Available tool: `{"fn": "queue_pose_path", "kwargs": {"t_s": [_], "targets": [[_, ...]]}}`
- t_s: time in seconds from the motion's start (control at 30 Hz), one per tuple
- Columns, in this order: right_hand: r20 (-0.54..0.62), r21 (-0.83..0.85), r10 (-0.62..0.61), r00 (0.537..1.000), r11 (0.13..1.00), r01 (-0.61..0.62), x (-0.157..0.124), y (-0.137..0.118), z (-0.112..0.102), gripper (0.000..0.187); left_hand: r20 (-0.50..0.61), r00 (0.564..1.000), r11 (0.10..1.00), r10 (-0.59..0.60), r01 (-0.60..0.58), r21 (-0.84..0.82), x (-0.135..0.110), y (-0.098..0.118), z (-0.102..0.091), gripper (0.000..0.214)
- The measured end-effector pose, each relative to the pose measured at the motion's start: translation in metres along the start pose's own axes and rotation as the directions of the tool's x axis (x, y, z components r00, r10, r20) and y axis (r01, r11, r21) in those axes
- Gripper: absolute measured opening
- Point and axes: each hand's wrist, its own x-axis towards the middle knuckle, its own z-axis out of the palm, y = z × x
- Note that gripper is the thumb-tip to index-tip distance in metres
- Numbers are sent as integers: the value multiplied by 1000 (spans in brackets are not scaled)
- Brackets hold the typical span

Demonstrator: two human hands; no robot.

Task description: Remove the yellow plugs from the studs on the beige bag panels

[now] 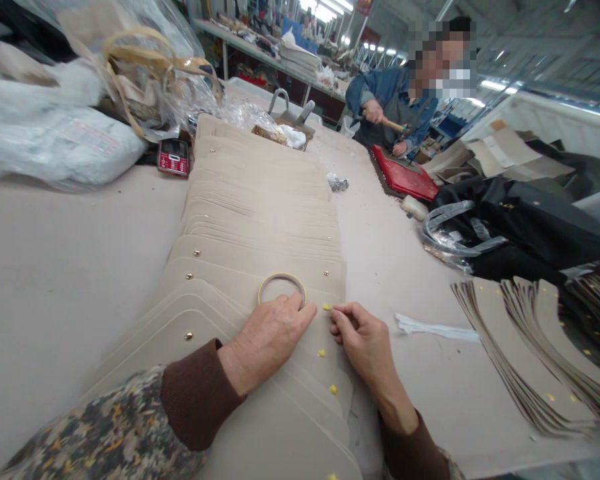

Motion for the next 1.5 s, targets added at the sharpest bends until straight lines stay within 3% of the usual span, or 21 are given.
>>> {"fn": "queue_pose_path", "kwargs": {"t_s": [0.13,0.33,0.43,0.57,0.63,0.7,0.8,0.9,1.03,1.13,1.3,1.5], "targets": [[-30,-274,-214,976,941,198,0,-4,5,19,4,1000,1000,-11,11,-7,0,1,0,16],[13,-367,-281,960,891,266,13,-12,11,17,-115,993,998,-29,34,49,7,-10,-9,14],[53,-359,-281,958,890,281,14,-17,9,17,-171,981,988,-90,111,111,13,-18,-14,14],[169,-315,-212,963,914,256,5,-21,-2,15,-199,975,984,-97,123,127,16,-23,-13,17],[263,-299,-141,954,929,220,-2,-20,-7,16,-239,968,990,-75,101,97,15,-25,-8,16],[308,-254,-105,946,949,188,-8,-17,-9,14,-306,952,1000,4,1,15,13,-26,-4,15],[168,-107,-154,974,979,173,-12,-14,-9,11,-455,878,964,149,-231,-130,10,-24,1,17],[-15,33,-279,960,960,279,-11,-16,-7,15,-525,830,927,187,-325,-185,7,-21,0,27],[-35,19,-500,866,866,500,-6,-25,-5,20,-466,862,936,198,-307,-170,4,-18,-2,42],[-8,-30,-572,821,820,571,-3,-28,-3,19,-437,876,943,203,-296,-154,2,-18,0,39],[31,-109,-632,774,768,632,0,-26,2,17,-418,882,944,218,-299,-137,1,-17,3,32],[-74,-219,-640,765,759,613,-3,-21,4,17,-395,902,966,174,-234,-111,0,-24,2,27]]}}
